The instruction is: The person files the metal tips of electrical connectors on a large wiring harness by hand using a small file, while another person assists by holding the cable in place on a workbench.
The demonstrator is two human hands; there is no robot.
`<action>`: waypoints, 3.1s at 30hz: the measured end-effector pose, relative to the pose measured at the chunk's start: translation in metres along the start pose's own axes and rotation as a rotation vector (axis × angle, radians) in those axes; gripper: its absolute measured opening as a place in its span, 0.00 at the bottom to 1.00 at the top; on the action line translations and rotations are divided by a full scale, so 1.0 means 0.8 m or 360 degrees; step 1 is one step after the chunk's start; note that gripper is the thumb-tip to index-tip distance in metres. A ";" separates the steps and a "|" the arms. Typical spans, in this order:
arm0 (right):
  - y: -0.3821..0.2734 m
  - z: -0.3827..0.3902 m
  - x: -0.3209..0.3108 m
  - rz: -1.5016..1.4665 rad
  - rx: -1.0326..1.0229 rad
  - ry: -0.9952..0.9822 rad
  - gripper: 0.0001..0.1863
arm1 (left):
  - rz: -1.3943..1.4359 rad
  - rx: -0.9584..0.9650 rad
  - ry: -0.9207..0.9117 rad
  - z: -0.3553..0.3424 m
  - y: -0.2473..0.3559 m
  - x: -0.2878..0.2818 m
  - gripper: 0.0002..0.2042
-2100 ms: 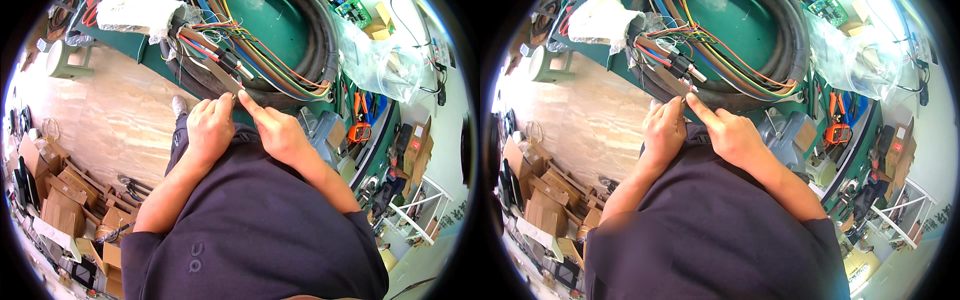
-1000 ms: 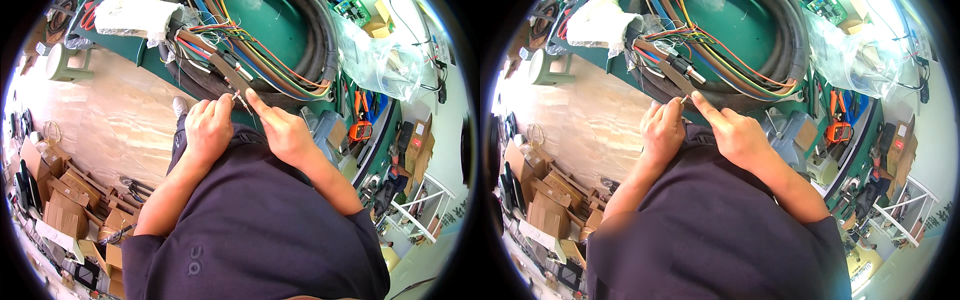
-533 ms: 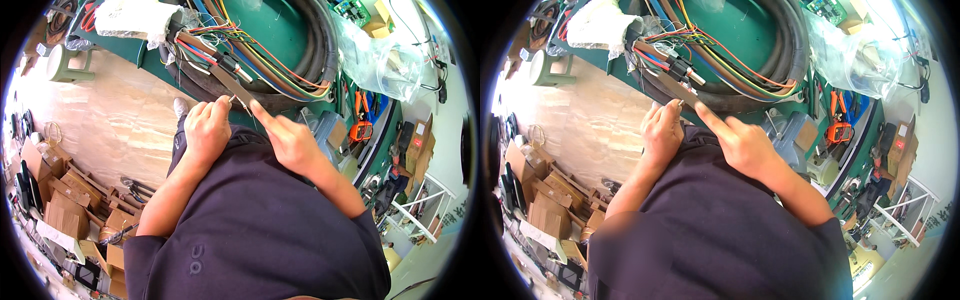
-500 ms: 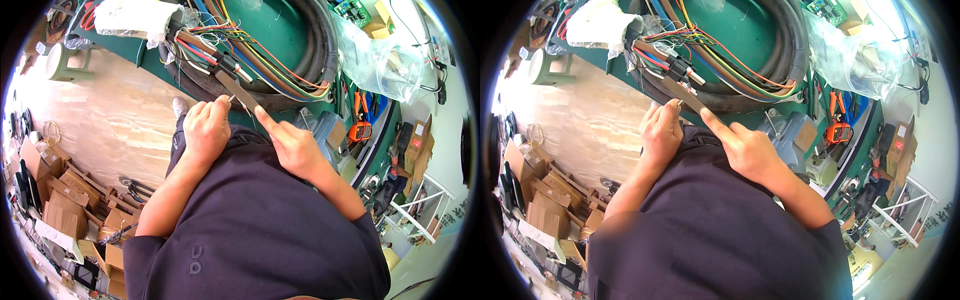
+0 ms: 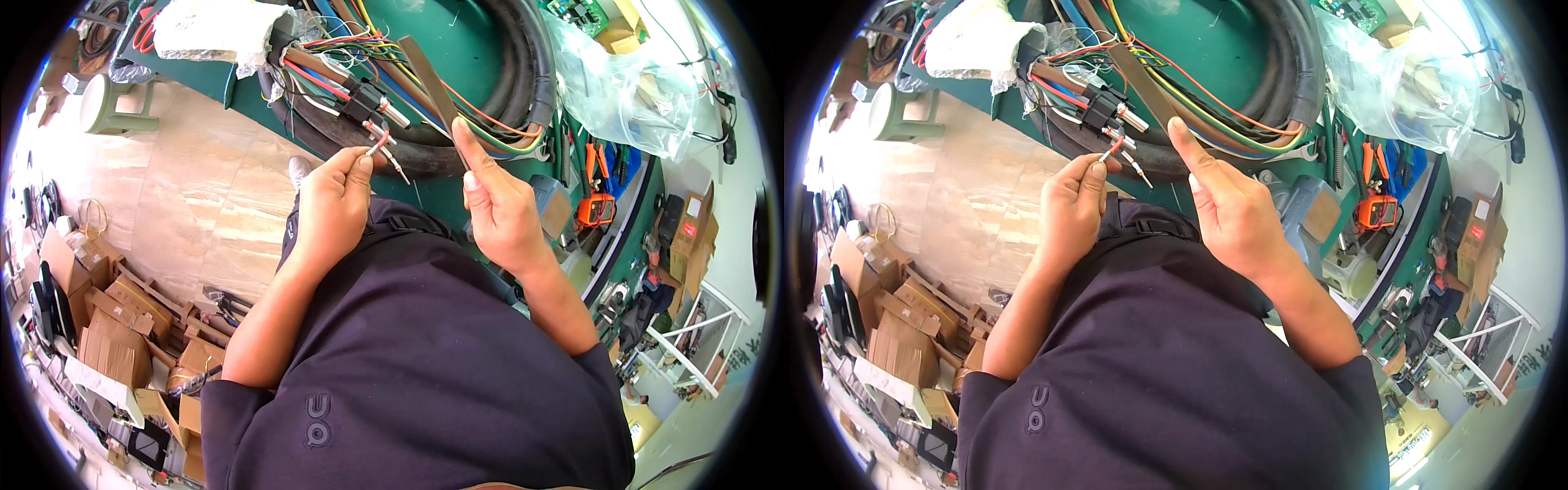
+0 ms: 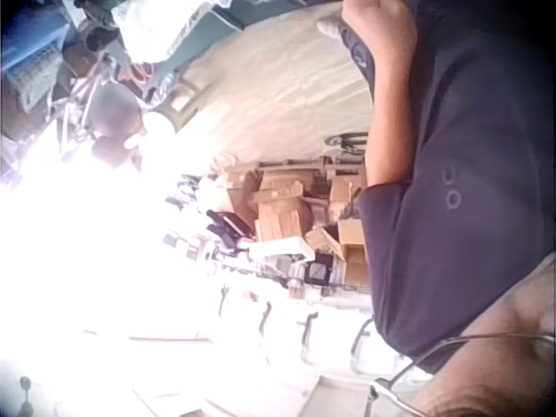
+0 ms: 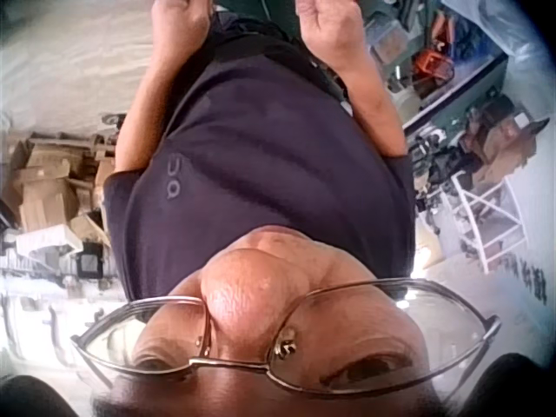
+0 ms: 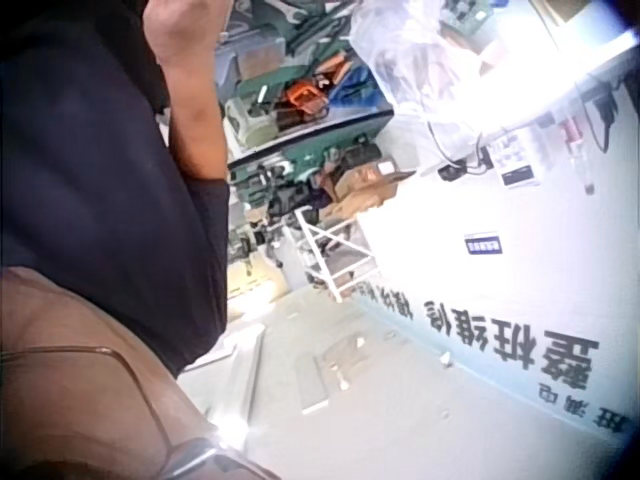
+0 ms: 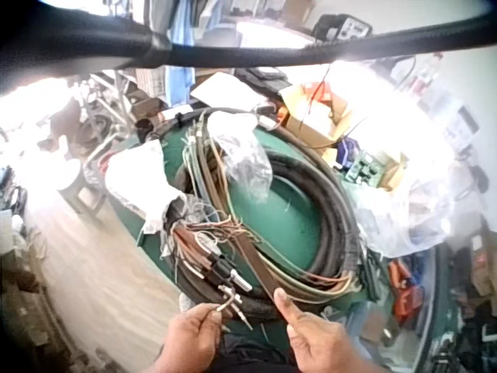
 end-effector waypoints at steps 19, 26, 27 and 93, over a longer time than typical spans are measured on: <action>0.012 0.019 0.018 -0.0174 -0.0053 0.0099 0.34 | 0.0899 -0.0443 -0.0082 0.000 -0.007 0.007 0.13; 0.017 0.019 0.021 -0.0195 -0.0085 0.0105 0.35 | 0.0899 -0.0433 -0.0065 0.000 -0.008 0.006 0.14; 0.018 0.019 0.022 -0.0184 -0.0068 0.0085 0.36 | 0.0854 -0.0402 -0.0054 0.000 -0.008 0.005 0.14; 0.007 0.008 0.054 0.0546 -0.0163 -0.0233 0.39 | 0.0178 -0.0106 -0.0028 0.016 -0.017 0.020 0.12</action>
Point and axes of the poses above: each hand's wrist, its own z-axis away from the middle knuckle, its own x-axis out of the palm, y = z × x, the point moved 8 cm from there along -z, towards the middle knuckle, and after that the axes turned 6 degrees about x, right-handed, at the moved point
